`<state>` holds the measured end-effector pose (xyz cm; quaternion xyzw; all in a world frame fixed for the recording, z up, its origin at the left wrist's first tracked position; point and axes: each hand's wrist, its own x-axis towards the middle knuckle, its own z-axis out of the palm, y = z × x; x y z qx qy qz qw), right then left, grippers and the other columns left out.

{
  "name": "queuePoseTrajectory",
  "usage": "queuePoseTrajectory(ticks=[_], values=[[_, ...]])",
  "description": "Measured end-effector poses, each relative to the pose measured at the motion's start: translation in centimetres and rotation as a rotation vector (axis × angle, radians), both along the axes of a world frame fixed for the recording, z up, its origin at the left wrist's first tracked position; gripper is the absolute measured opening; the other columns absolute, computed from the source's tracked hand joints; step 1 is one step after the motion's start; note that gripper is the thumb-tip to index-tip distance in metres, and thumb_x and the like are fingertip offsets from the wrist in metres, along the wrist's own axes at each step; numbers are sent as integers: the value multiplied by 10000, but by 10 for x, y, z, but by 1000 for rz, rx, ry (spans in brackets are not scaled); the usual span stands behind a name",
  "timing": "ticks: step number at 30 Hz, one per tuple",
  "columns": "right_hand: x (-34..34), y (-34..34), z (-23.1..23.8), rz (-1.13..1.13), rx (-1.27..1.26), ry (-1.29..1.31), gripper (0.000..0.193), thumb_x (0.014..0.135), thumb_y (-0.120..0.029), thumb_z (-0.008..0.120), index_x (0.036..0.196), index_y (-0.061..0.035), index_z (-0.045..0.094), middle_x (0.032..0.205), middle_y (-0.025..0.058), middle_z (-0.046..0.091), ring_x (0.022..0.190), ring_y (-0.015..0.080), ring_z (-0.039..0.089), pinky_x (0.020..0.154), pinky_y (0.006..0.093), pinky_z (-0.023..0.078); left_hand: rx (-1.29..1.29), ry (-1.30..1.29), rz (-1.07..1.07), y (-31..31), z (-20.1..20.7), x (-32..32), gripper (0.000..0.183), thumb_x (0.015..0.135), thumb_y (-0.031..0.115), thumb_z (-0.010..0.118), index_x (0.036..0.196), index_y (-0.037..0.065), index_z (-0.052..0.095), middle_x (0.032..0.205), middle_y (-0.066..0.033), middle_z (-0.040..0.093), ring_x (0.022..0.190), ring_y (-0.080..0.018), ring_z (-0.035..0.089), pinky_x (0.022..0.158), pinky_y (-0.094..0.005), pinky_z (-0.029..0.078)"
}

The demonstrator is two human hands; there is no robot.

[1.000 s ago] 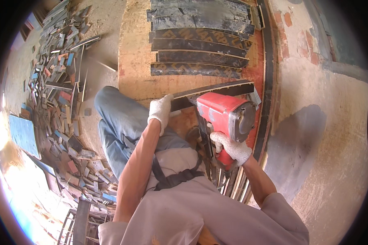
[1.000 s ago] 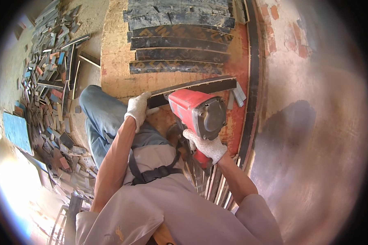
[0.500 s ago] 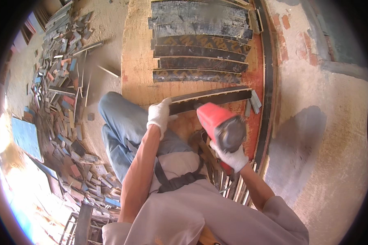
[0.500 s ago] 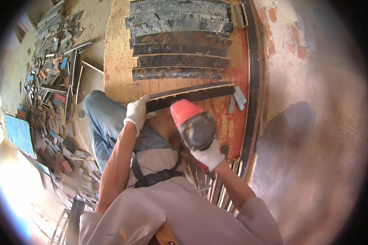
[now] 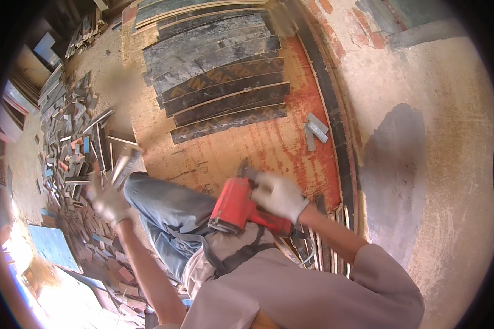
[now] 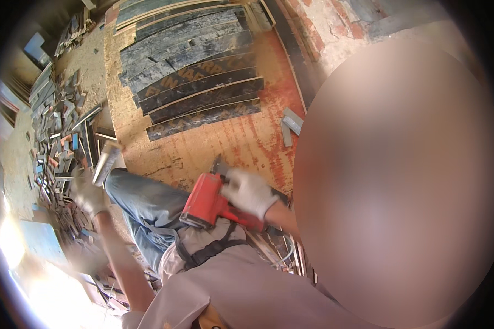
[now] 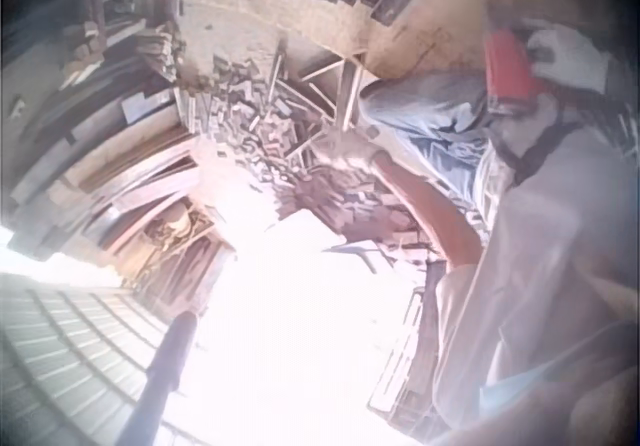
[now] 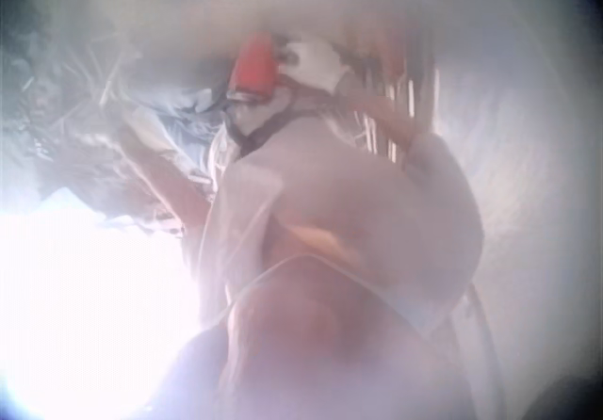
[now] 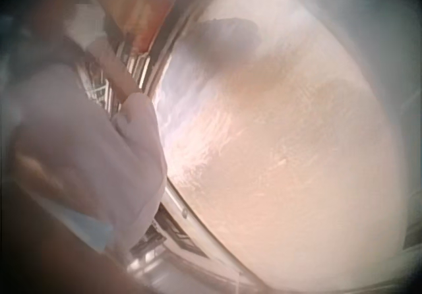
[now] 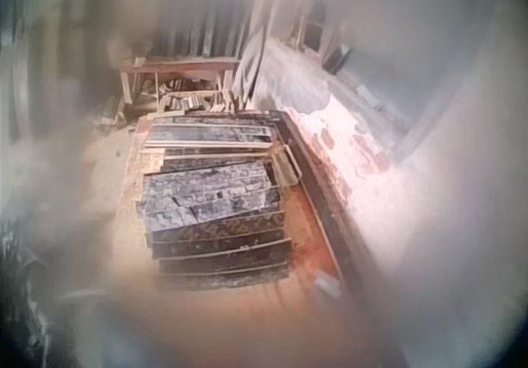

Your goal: The person places dark wooden planks onto a subfloor and secures them using a red pneumatic nail gun. The person repeats this process, aligning and fastening multiple planks in sequence.

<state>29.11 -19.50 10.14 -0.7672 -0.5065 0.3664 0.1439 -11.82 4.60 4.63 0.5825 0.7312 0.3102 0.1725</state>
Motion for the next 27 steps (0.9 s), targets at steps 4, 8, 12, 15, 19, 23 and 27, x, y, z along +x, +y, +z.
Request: queuePoseTrajectory(ticks=[4,8,12,15,19,23,27], values=[[113,64,-68,-233,353,-502,721,859,-293,813,1437,28,525,1215,258,703,1081,433,695,921,493,561,-208,-68,-318,2,-31,146,677,855,294,778,1472,79,601,1429,-223,641,1273,-325,660,1089,-424,513],[122,120,-84,-377,144,-314,883,831,-234,838,1565,9,412,1512,267,556,1306,401,612,1059,482,517,-269,-104,-397,10,-72,181,682,786,242,795,1416,35,637,1346,-235,688,1254,-364,665,1074,-422,514],[113,77,-130,-505,468,-169,825,789,-35,822,1527,-43,452,1256,180,648,1240,355,597,1016,438,527,-229,-296,-257,-17,-69,172,594,734,53,783,1320,38,694,1179,-166,729,1096,-316,709,987,-390,555],[102,54,-130,-338,560,-246,718,810,59,766,1475,-59,522,1173,141,645,1128,315,645,951,420,545,-204,-249,-273,-37,-64,147,492,749,-44,738,1233,48,741,1124,-127,704,1058,-263,708,933,-356,566],[85,46,-123,-555,520,19,601,879,62,743,1445,-52,575,1226,139,677,1086,254,692,938,368,578,-240,-326,-337,-50,-53,142,506,797,62,814,1294,30,724,1169,-132,729,1056,-225,709,957,-351,557],[79,49,-114,-783,490,292,597,912,24,761,1471,-15,555,1295,136,691,1143,202,689,955,333,585,-342,-386,-194,-48,-40,149,448,880,148,814,1299,11,731,1156,-148,766,1050,-209,718,975,-337,546],[91,44,-109,-834,370,442,548,928,-51,786,1442,-10,602,1332,118,682,1228,199,648,1039,320,540,-326,-440,-86,-42,-45,154,360,918,154,791,1243,2,761,1123,-153,785,1060,-205,721,973,-322,540]])
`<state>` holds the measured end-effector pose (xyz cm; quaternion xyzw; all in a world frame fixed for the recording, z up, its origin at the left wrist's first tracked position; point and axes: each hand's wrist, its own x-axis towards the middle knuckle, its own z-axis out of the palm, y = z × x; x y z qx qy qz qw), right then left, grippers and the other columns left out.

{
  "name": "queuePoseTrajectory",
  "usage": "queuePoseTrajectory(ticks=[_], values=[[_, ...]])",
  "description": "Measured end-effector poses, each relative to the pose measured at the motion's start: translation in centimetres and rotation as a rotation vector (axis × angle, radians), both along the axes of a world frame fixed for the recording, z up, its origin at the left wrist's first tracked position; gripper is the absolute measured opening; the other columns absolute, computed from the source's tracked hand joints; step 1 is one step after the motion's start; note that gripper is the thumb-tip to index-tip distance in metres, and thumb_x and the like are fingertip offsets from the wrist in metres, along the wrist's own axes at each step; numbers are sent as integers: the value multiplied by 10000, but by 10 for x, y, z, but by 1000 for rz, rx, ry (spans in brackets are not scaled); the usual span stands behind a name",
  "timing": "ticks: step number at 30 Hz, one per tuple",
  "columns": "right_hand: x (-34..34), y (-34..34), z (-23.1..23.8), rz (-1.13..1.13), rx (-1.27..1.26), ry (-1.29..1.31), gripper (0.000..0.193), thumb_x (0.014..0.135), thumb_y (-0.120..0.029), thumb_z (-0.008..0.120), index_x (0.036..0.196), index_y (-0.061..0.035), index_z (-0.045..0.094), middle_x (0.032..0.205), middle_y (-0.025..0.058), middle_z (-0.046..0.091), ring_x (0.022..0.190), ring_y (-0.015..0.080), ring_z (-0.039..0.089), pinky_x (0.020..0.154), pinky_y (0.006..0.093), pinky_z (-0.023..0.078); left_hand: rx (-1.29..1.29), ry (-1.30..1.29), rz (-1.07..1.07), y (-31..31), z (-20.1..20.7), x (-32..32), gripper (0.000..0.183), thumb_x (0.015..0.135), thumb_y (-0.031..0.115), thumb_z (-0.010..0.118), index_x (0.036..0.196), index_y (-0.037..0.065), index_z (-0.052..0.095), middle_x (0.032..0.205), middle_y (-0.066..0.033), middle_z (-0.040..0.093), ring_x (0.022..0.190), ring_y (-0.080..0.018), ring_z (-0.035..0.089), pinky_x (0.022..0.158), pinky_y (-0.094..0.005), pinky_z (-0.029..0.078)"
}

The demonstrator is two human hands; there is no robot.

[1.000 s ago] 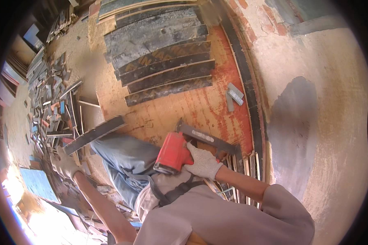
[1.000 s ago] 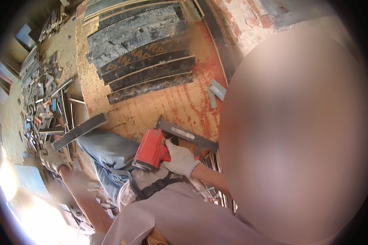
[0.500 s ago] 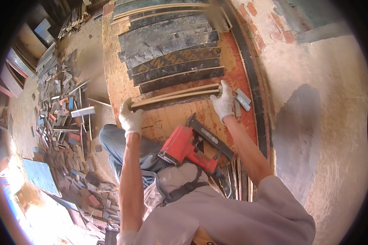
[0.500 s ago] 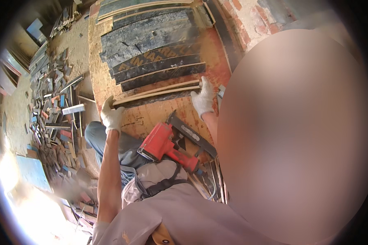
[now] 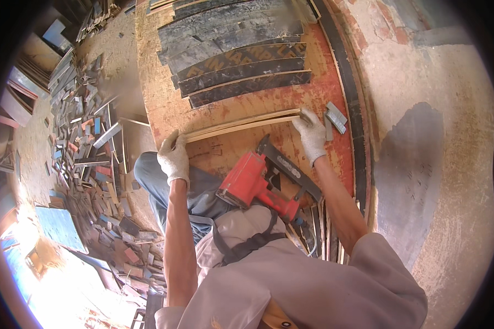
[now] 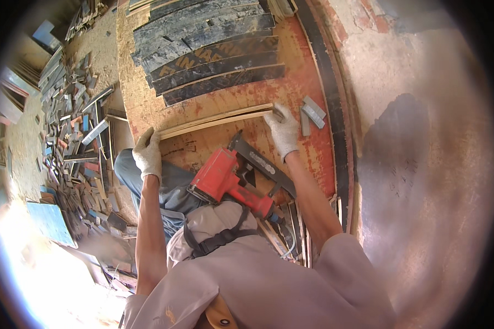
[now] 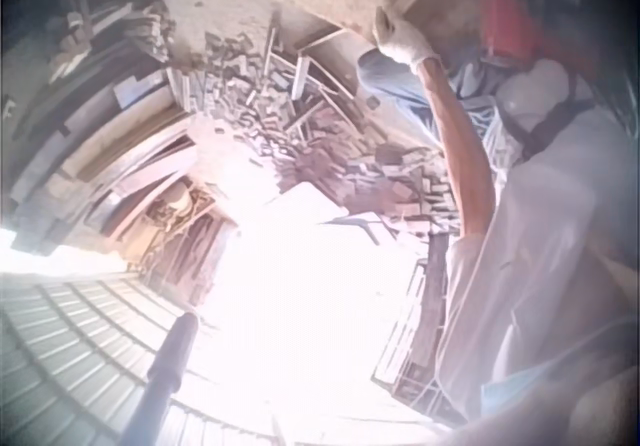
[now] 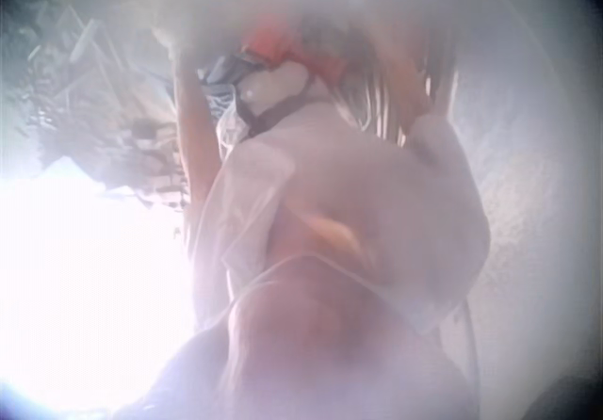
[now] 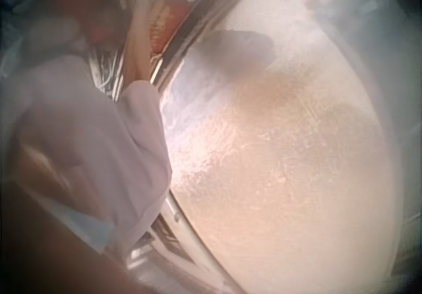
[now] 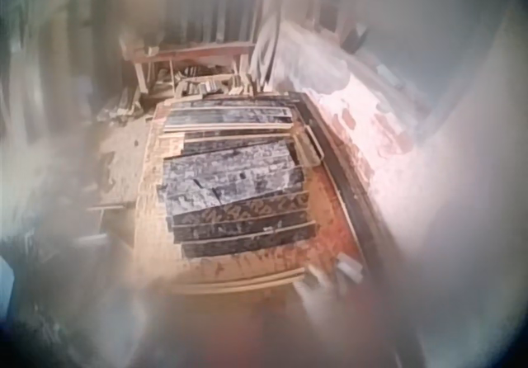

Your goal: The person places dark wooden planks onto a subfloor and secures them using a red pneumatic nail gun. The person repeats this process, aligning and fastening multiple planks in sequence.

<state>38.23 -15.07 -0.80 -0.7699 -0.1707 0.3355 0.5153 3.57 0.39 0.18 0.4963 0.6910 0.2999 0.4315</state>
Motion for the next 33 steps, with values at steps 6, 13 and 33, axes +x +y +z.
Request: queuePoseTrajectory(ticks=[6,13,33], values=[[20,30,46,240,-282,-35,448,923,-157,783,1349,-48,698,1235,76,736,1116,153,676,968,292,527,-15,16,25,-1,7,0,354,912,156,805,1230,4,771,1126,-145,789,1040,-192,718,963,-318,541],[40,37,27,340,-229,-107,252,968,-159,755,1198,-57,740,1049,23,737,957,113,663,849,283,538,-2,-55,30,-2,-3,-6,397,899,169,827,1246,-10,758,1139,-131,789,1031,-187,720,965,-317,543],[21,-26,11,-85,77,327,324,1049,-146,671,1331,16,671,1110,71,743,882,162,715,710,313,629,-103,41,198,-5,2,1,283,896,206,844,879,-64,762,747,-65,722,669,-128,651,616,-305,546]])
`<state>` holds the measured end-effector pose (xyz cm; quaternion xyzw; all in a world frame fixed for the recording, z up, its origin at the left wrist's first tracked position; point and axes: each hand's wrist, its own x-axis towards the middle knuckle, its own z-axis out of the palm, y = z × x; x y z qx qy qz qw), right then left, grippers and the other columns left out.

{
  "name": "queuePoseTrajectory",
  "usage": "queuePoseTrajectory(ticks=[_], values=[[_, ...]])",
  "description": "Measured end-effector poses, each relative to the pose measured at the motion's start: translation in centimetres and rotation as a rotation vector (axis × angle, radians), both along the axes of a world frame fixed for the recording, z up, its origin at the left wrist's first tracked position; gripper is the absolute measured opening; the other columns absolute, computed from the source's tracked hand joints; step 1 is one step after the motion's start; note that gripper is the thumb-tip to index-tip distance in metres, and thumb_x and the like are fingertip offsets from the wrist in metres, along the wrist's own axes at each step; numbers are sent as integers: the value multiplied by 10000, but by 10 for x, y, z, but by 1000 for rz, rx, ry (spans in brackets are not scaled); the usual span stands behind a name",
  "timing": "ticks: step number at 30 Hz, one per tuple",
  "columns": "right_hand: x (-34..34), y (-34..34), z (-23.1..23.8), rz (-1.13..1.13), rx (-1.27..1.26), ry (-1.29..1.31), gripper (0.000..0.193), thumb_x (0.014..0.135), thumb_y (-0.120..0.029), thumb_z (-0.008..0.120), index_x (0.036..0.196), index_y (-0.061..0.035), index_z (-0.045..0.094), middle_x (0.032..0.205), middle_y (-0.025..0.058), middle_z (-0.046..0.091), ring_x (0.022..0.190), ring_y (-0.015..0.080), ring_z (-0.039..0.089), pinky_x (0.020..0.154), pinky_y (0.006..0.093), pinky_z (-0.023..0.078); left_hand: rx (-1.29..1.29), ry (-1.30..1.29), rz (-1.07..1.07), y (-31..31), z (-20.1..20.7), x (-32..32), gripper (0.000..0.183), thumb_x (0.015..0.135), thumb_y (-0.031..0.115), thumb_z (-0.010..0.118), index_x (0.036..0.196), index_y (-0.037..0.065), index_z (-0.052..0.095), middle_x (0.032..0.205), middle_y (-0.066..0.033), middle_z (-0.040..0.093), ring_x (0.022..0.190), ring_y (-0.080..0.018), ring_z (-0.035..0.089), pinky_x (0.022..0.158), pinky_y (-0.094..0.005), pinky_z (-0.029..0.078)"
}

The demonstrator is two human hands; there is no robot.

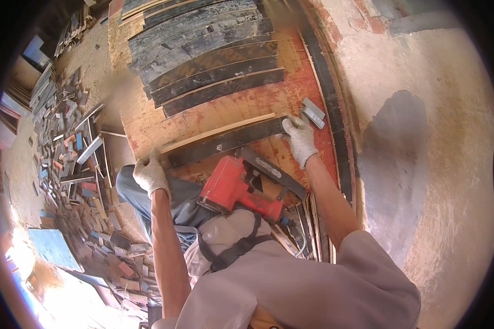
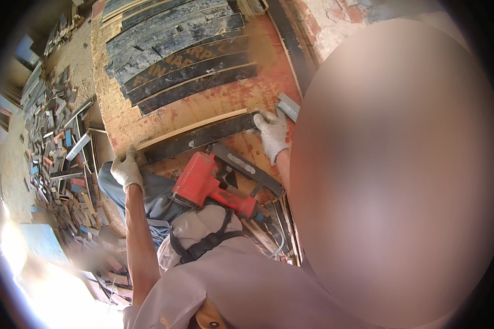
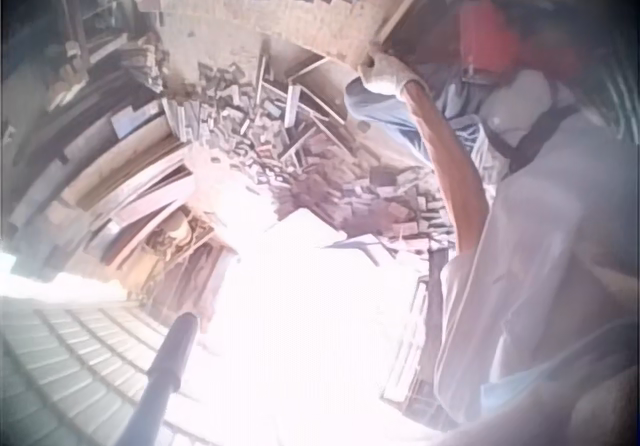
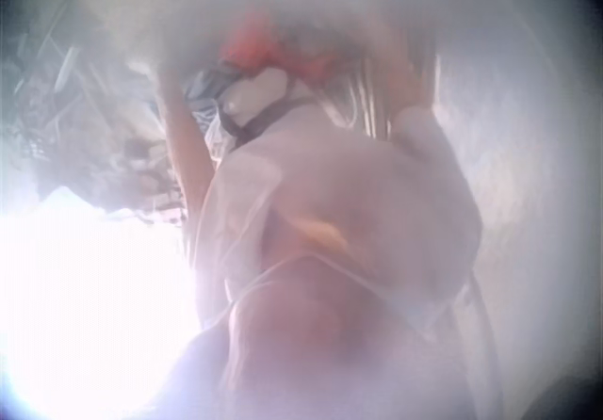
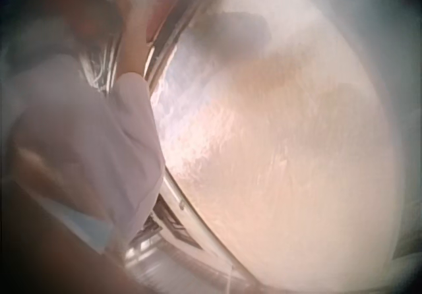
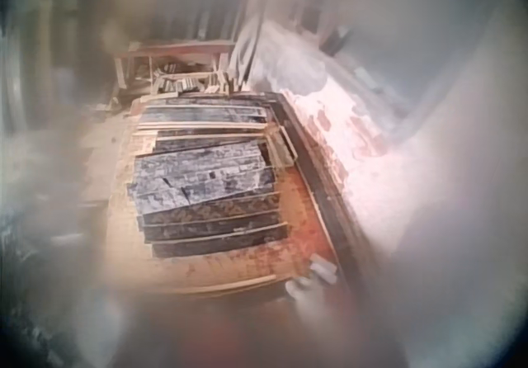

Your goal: The person places dark wooden planks onto a subfloor and secures them using a red pneumatic nail gun. The person repeats this process, aligning and fastening multiple planks in sequence.

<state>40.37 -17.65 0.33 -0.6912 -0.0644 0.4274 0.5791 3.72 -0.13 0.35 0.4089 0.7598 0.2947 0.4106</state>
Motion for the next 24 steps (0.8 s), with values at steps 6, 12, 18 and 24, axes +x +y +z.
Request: queuePoseTrajectory(ticks=[6,12,18,24], values=[[-10,9,-2,-19,10,2,324,1052,-141,665,1340,6,673,1123,57,742,888,142,711,692,297,635,10,53,3,1,-1,-2,304,901,234,835,867,-58,762,720,-58,703,644,-122,599,606,-320,513],[-12,17,-4,-49,11,9,286,1049,-109,656,1298,31,687,1067,66,739,763,134,697,648,273,620,52,127,-51,3,-9,-10,353,905,299,814,868,-50,780,704,-72,702,642,-130,581,628,-340,501],[-24,32,5,-68,-27,-72,258,1030,-78,673,1243,66,693,993,81,742,675,150,696,613,272,609,16,163,-78,3,-13,-19,343,933,302,797,945,-41,802,785,-103,759,714,-165,648,721,-355,536],[-39,33,-1,-99,-48,-138,265,1017,-74,688,1229,86,687,980,78,732,654,146,690,582,289,607,36,0,-158,-13,12,-9,391,893,201,833,1201,-32,771,1086,-144,798,1003,-194,728,924,-321,551]])
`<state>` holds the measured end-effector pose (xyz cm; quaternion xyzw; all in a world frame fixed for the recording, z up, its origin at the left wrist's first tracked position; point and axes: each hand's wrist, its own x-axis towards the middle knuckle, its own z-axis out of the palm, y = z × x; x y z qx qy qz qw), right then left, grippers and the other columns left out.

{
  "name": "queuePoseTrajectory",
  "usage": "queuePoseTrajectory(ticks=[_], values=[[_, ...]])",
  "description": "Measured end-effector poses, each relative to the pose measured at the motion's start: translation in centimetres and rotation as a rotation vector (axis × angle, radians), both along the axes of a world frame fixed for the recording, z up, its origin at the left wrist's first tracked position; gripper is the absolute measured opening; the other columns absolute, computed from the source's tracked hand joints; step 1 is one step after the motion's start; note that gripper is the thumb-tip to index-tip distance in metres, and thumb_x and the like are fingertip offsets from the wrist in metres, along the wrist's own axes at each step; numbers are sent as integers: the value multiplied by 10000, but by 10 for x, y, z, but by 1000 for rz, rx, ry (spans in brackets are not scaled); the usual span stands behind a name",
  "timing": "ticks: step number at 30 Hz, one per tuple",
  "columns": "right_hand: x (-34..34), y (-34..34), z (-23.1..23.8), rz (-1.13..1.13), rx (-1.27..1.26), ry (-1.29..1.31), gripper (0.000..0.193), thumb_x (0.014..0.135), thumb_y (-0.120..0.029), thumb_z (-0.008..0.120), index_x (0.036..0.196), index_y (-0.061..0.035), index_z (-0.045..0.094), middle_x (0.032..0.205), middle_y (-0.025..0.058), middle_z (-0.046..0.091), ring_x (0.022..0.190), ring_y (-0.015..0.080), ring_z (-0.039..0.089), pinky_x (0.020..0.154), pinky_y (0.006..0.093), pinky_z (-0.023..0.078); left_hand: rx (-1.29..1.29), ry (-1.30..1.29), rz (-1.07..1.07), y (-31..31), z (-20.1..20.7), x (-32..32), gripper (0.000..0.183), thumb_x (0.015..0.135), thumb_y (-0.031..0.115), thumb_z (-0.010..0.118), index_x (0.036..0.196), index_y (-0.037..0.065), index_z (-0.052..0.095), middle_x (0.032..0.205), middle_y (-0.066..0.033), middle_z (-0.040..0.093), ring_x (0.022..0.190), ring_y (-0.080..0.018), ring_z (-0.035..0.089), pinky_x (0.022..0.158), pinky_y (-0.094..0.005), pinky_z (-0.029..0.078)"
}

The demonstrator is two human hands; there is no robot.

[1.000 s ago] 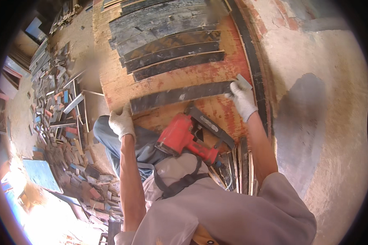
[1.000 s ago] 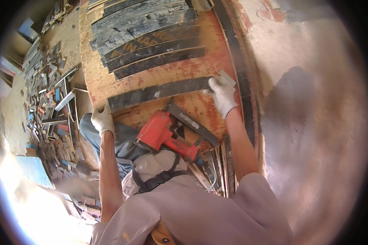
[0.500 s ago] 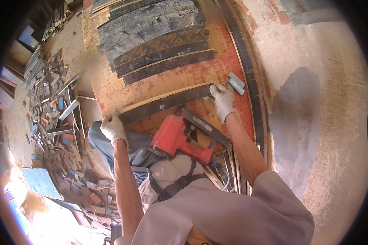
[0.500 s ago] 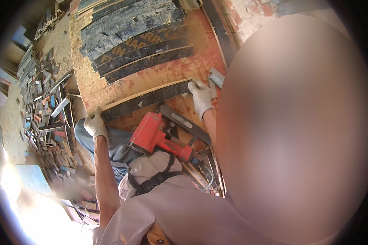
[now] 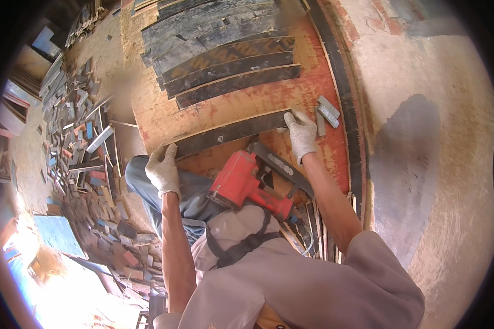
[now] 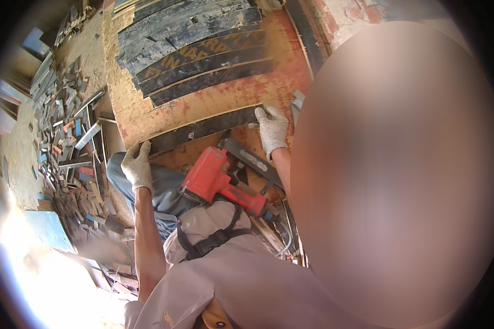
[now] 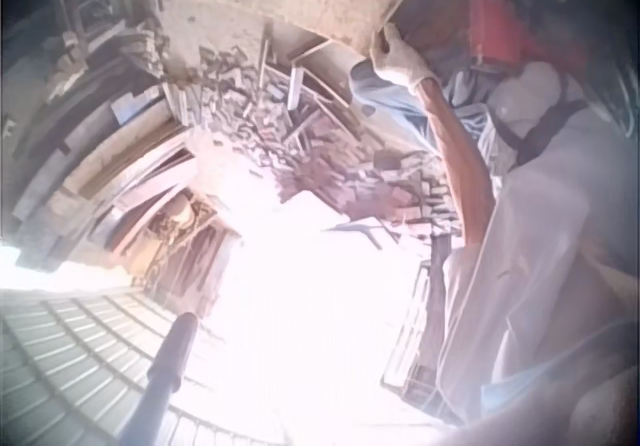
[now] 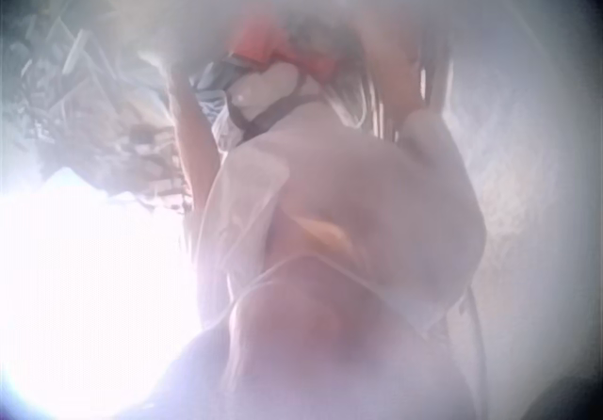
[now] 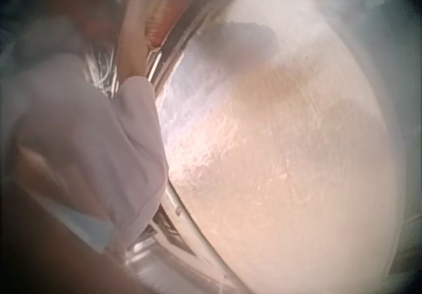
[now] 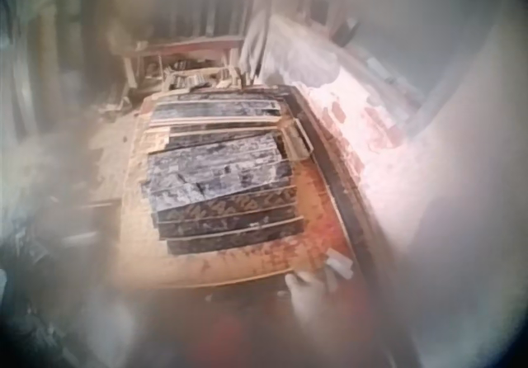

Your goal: The person places dark wooden planks onto a subfloor and secures them using a red pneumatic nail gun. The person repeats this process, aligning and fastening multiple planks in sequence.

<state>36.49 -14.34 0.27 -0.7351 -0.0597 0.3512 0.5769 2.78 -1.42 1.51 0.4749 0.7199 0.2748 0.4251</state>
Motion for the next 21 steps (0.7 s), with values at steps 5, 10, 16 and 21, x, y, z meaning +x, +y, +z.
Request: queuePoseTrajectory(ticks=[5,10,16,21], values=[[2,-4,-6,60,13,-109,250,1005,-81,708,1193,85,702,927,53,714,675,120,676,588,277,583,28,40,-52,-1,0,-6,413,875,155,833,1233,-37,756,1100,-148,793,1008,-197,727,932,-324,550],[3,-13,-10,175,-160,-262,266,993,-80,724,1203,80,695,930,57,720,706,107,667,596,267,550,-36,21,3,-1,10,-4,411,870,136,830,1226,-55,752,1090,-163,793,1001,-210,731,931,-326,552],[-1,-7,4,67,0,-37,274,995,-70,715,1232,64,692,967,96,745,718,115,682,602,266,576,-52,4,44,-2,3,-10,394,867,133,834,1204,-56,761,1082,-160,795,975,-197,728,926,-319,550],[4,-10,5,143,-103,-81,254,993,-38,703,1220,76,689,996,117,742,745,143,709,603,281,618,-55,-29,30,1,10,-6,386,887,138,831,1209,-61,756,1029,-118,790,880,-150,697,796,-280,550]])
